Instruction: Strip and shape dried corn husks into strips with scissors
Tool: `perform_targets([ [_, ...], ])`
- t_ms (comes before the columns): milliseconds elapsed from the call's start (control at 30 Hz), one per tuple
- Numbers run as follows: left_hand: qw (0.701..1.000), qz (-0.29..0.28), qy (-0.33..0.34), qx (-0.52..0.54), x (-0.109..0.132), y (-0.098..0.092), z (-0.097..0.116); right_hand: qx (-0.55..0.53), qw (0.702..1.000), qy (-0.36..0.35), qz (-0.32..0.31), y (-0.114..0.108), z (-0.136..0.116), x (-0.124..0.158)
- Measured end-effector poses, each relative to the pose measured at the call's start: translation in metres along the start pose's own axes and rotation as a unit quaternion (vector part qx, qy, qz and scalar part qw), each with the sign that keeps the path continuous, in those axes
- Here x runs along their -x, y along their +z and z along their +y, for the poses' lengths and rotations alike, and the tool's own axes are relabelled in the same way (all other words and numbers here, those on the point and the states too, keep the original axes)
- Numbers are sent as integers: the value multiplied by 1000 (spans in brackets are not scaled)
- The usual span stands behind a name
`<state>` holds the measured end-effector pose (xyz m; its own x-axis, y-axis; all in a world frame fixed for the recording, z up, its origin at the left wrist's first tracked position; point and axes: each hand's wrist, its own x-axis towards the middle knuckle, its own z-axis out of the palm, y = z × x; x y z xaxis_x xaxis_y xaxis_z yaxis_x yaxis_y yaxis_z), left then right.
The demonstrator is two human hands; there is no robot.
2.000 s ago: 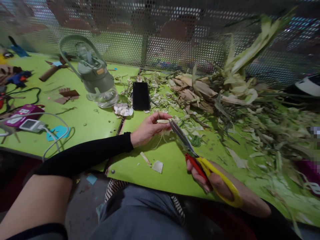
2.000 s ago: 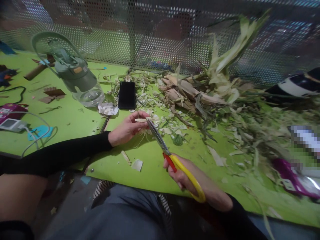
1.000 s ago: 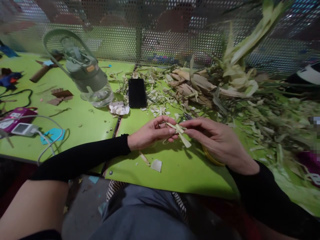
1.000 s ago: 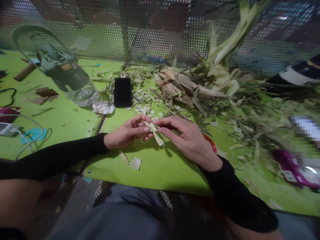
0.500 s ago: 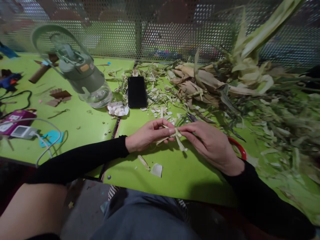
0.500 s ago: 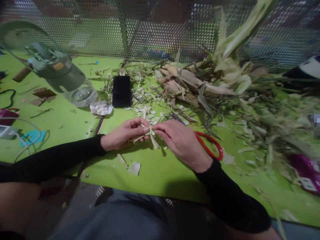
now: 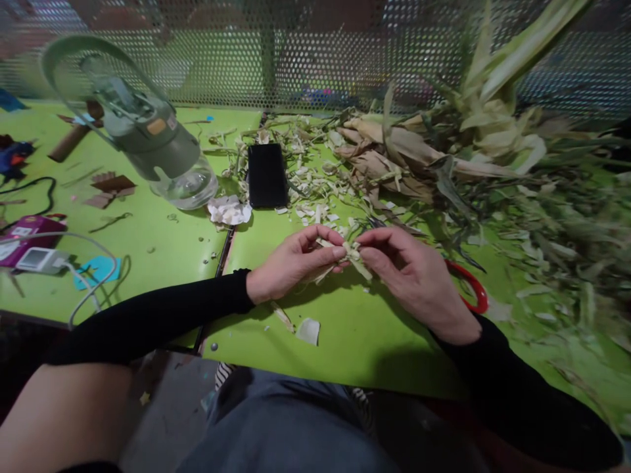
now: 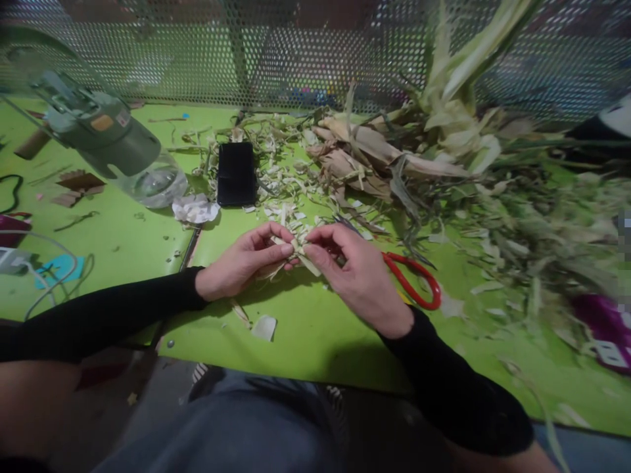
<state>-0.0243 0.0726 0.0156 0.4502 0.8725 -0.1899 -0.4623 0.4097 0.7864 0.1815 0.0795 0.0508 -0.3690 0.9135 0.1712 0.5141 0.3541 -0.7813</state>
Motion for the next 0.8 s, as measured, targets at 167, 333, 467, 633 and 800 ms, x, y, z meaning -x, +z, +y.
perform_targets([
  [167, 995, -14, 63, -69, 2, -2, 1, 24, 999, -33, 6, 3, -1, 1],
  [333, 971, -56, 95, -211, 4, -7, 9, 18, 999, -25, -13, 2, -1, 1],
  [467, 953, -72, 134, -263, 1, -10, 10, -14, 999, 3, -36, 0, -1, 1],
  [633, 957, -73, 136, -246, -2, -11, 10, -37, 999, 16, -37, 2, 0, 1],
  [800, 964, -69, 104, -234, -2, -9, 12, -49, 998, 10, -41, 3, -1, 1],
])
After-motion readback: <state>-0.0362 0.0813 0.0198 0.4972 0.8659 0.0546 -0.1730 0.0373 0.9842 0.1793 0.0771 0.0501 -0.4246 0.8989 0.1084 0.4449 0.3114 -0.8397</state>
